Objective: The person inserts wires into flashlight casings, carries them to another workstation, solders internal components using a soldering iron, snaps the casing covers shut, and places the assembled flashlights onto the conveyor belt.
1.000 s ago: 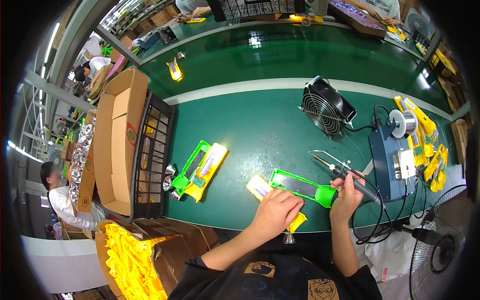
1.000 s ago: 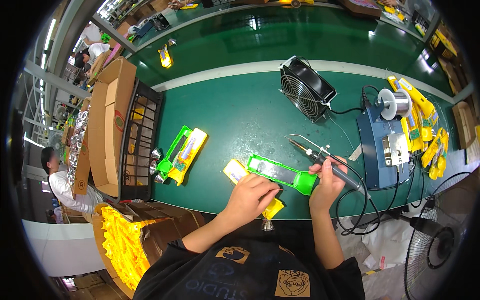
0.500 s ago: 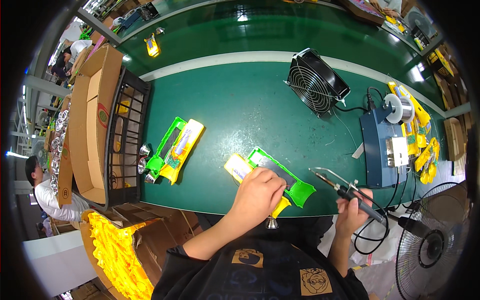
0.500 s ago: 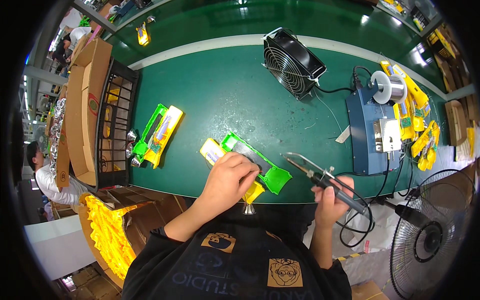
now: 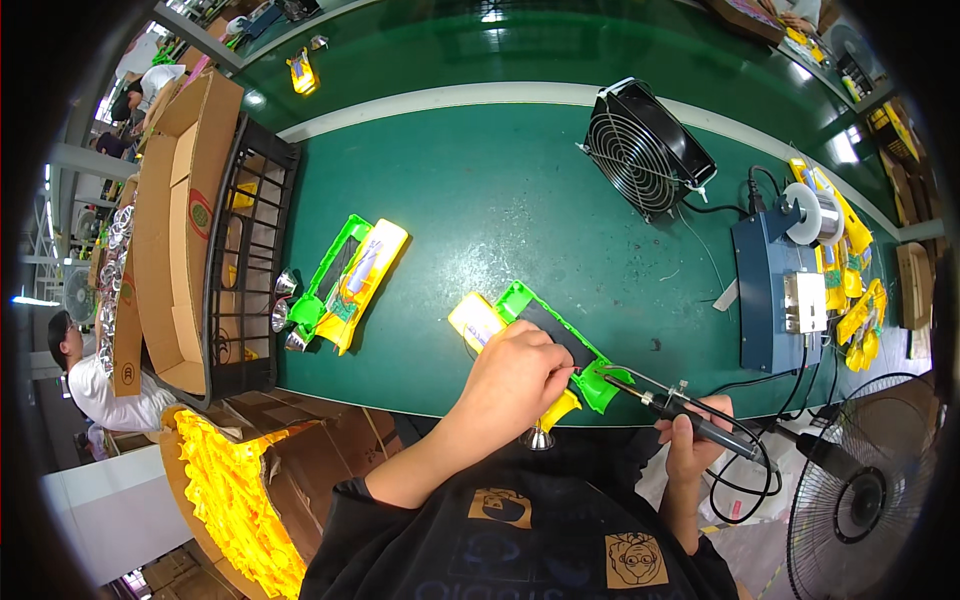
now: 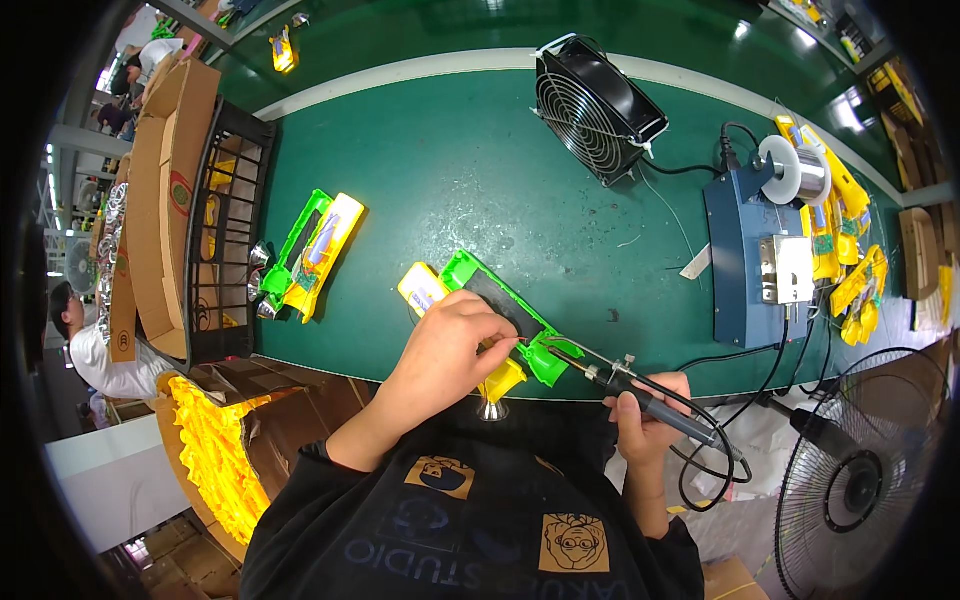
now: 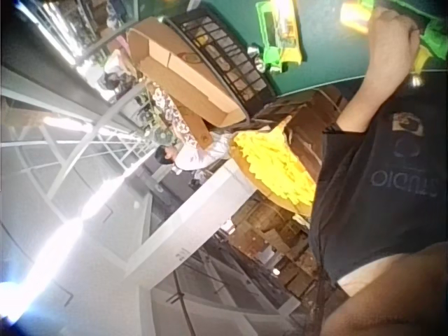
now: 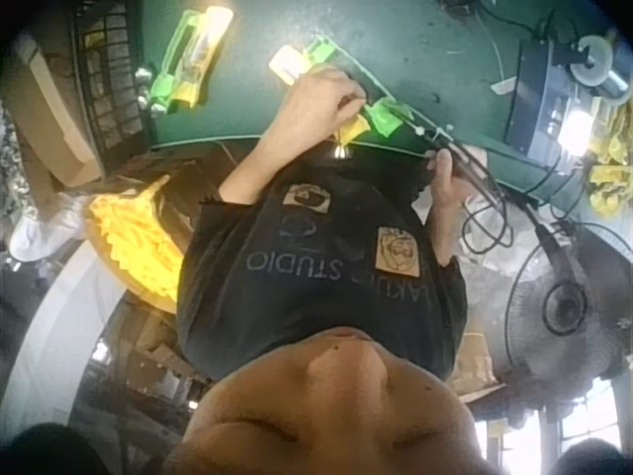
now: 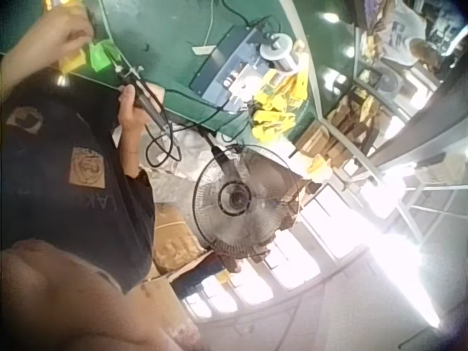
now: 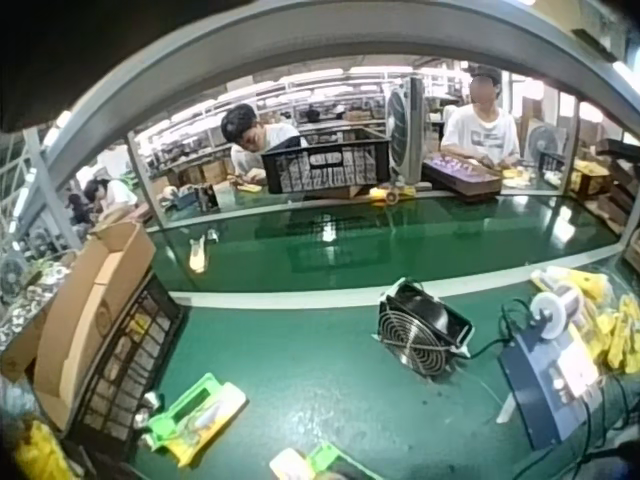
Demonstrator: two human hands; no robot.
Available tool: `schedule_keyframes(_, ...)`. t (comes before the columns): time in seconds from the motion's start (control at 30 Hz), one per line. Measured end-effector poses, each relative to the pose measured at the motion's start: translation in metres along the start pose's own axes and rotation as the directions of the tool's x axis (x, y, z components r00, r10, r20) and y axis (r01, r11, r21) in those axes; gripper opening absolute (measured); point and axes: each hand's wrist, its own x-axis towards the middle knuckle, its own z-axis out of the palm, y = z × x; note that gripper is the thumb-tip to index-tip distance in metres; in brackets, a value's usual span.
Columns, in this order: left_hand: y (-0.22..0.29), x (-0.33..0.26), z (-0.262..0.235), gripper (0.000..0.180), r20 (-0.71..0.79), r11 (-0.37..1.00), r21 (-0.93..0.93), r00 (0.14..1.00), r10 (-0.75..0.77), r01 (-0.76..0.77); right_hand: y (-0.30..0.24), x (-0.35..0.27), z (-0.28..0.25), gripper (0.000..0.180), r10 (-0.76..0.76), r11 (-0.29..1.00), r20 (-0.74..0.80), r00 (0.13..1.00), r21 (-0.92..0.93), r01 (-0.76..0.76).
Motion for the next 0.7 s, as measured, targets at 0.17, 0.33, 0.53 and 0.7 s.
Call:
schedule_keyframes(0.17,0.0003,0.0003,-0.0010,0.004,0.021,0.998,-0.017,0.998,-0.052,0.052,-0.0006,0.0001,0.0021,0.024,0.017,1.000,0.043,0.999,-0.019,-0.016)
schedule_keyframes(0.33,0.0012,0.0039,-0.0030,0.004,0.074,0.996,0.084,0.997,-0.024,0.018,-0.0027,0.0018,0.0046,0.022,-0.012,0.999,0.060,0.998,-0.042,0.014)
schedule_keyframes(0.53,0.0012,0.0071,-0.0019,0.005,0.119,0.992,0.121,0.991,-0.062,0.047,0.0039,0.0016,0.0009,0.017,-0.055,0.987,0.084,0.995,-0.146,0.067)
schedule_keyframes(0.7,0.0011,0.0085,-0.0006,0.006,0.113,0.991,0.127,0.992,-0.058,0.043,0.0035,0.0022,0.0012,0.017,-0.055,0.977,0.112,0.992,-0.201,0.077)
